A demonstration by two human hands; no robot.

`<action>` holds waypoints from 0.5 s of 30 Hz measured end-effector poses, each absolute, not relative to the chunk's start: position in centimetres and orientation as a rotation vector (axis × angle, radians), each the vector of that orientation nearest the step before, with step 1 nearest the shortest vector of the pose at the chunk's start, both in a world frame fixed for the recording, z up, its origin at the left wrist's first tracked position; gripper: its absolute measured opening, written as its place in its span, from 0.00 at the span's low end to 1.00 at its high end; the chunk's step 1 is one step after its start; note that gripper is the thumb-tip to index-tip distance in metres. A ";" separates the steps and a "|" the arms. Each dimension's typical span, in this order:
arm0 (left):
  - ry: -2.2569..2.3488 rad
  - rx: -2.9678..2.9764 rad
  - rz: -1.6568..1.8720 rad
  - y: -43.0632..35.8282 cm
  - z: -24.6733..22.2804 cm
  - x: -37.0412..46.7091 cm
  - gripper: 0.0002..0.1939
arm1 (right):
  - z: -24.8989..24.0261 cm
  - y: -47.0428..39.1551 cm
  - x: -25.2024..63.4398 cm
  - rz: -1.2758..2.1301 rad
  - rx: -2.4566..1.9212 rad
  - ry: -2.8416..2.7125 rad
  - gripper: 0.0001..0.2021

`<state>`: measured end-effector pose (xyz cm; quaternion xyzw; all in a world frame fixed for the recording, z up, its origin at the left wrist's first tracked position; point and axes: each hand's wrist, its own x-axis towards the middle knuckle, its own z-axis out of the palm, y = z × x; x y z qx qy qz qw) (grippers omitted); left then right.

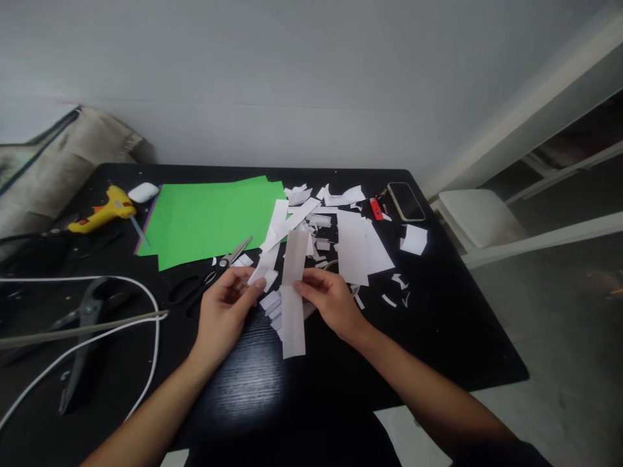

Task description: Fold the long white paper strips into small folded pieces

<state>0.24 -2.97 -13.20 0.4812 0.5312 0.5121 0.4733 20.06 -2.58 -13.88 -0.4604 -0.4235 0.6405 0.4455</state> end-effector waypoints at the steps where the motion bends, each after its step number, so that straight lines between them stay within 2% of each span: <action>1: 1.286 1.163 1.251 -3.0 -13.2 0.3 0.10 | -13.9 -2.6 20.0 1.588 -1.139 -1.039 0.13; 10: 1.277 1.215 1.183 -3.4 -13.7 0.9 0.12 | -13.8 -3.0 19.7 1.691 -1.063 -1.024 0.17; 15: 1.334 1.241 1.131 -3.3 -14.2 0.7 0.13 | -13.7 -3.2 19.7 1.779 -0.968 -1.026 0.16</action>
